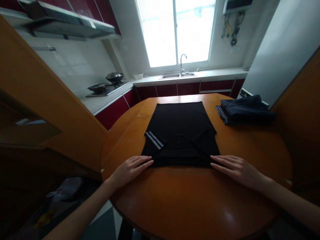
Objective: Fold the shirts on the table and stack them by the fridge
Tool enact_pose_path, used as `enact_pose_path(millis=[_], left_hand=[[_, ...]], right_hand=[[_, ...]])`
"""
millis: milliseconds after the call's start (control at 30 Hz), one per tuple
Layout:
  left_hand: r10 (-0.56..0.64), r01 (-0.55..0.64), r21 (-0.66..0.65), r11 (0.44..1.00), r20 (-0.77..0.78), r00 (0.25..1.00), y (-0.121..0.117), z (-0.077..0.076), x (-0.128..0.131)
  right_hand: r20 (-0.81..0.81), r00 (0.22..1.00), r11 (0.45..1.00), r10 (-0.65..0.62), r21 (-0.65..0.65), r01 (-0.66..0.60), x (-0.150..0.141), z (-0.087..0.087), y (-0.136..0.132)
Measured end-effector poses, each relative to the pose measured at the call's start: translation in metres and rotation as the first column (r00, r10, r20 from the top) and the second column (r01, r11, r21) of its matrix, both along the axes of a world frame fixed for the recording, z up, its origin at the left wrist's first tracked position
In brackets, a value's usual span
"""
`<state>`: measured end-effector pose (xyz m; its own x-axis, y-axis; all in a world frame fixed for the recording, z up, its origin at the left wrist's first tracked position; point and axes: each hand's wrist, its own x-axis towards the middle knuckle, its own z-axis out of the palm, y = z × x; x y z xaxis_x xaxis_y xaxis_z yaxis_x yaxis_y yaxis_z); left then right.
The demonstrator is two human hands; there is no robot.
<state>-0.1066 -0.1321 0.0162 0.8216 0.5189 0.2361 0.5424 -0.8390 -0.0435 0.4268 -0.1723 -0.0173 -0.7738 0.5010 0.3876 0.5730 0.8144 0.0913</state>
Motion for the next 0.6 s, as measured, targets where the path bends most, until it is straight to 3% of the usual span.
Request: enact_pose_path(millis=[233,433,600], left_hand=[[-0.1,0.101,-0.006,0.995,0.088,0.991,0.012,-0.001,0.01],[-0.081,0.107,-0.135,0.985,0.185,0.979,0.023,-0.003,0.014],[-0.052,0.121,-0.175,0.977,0.353,0.934,0.025,-0.007,0.017]], right_hand=[[-0.017,0.999,0.999,0.05,0.019,-0.049,-0.006,-0.002,0.014],[-0.14,0.99,0.999,0.019,-0.028,-0.023,-0.01,-0.002,0.02],[-0.299,0.954,0.992,-0.007,-0.122,-0.031,-0.016,0.001,0.019]])
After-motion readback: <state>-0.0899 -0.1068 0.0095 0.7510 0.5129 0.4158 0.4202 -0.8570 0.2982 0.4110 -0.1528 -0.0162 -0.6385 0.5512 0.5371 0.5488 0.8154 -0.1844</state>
